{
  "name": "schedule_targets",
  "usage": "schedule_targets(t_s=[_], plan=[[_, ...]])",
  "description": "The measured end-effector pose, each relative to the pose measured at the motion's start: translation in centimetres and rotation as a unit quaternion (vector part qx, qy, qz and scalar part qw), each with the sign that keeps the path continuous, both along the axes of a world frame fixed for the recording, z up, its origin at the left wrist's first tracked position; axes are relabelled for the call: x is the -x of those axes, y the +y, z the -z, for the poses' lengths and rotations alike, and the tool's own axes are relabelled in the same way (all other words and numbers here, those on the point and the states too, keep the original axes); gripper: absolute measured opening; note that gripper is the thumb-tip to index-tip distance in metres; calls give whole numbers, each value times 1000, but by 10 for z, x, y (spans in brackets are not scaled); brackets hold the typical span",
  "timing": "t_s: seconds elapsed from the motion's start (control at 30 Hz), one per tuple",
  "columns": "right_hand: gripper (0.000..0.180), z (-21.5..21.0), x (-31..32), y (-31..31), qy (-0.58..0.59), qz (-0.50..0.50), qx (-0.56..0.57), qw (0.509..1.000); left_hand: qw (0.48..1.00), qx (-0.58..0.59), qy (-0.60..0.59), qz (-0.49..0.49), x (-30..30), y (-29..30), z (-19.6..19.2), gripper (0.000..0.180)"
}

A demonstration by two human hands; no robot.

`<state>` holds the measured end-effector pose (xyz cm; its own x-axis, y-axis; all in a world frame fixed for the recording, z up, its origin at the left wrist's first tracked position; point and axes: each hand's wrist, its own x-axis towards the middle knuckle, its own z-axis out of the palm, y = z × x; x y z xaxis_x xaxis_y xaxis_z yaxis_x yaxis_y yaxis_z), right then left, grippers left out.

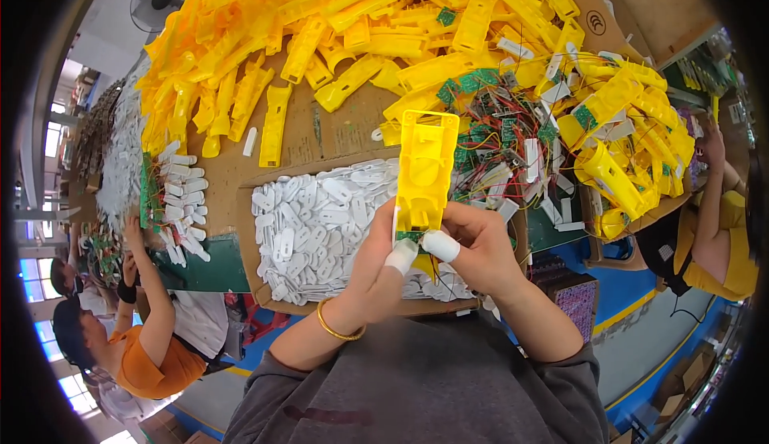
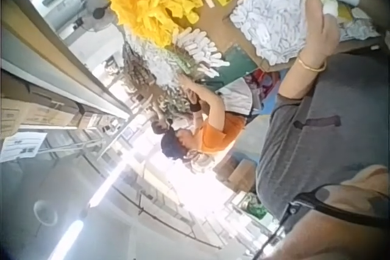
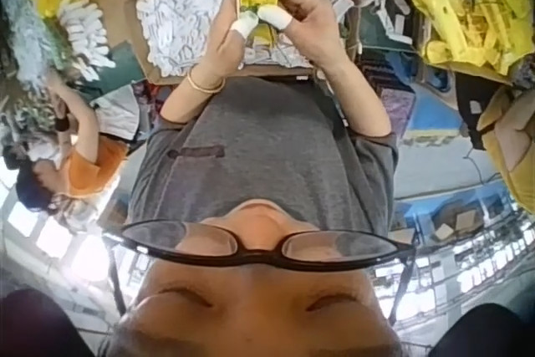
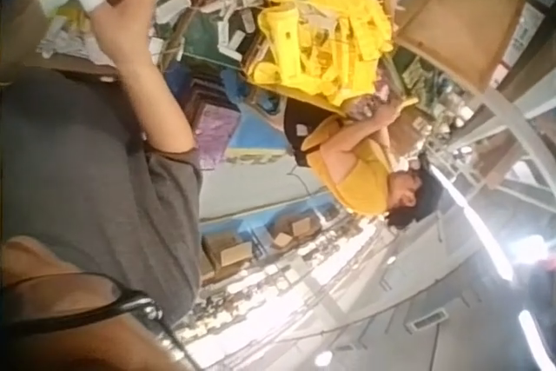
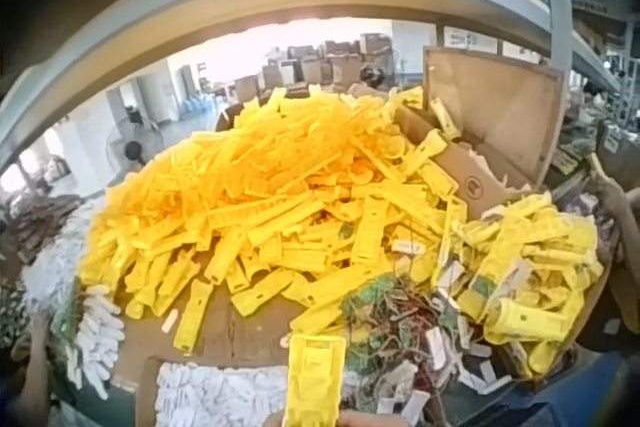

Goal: Manually assembling yellow plastic housings with internal circuit boards and white cylindrical components on an assembly line.

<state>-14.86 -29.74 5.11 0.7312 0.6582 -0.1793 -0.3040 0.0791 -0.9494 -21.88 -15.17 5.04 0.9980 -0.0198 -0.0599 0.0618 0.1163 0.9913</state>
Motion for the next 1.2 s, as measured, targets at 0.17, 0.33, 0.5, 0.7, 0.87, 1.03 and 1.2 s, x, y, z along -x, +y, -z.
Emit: schedule_targets(t_s=[0.17,0.33,0.5,0.7,0.87,1.03,1.2], plan=[[26,4,1,13,18,-29,-10,999,995,-62,-59,-46,3,6,5,44],[24,15,3,27,56,32,-80,995,968,-223,-36,-108,0,5,11,40],[24,27,4,30,42,32,-27,998,944,-294,-49,-141,-3,6,40,38],[26,34,-2,25,62,8,-114,991,979,-160,-79,-103,-5,2,15,38],[36,16,-7,0,32,2,-111,993,997,-21,-70,-40,-9,-1,17,40],[48,-1,8,-5,-21,2,-105,994,993,104,-40,-49,-7,-13,-4,38],[44,1,7,0,11,15,-121,992,990,136,-29,-3,-6,-6,-2,45]])
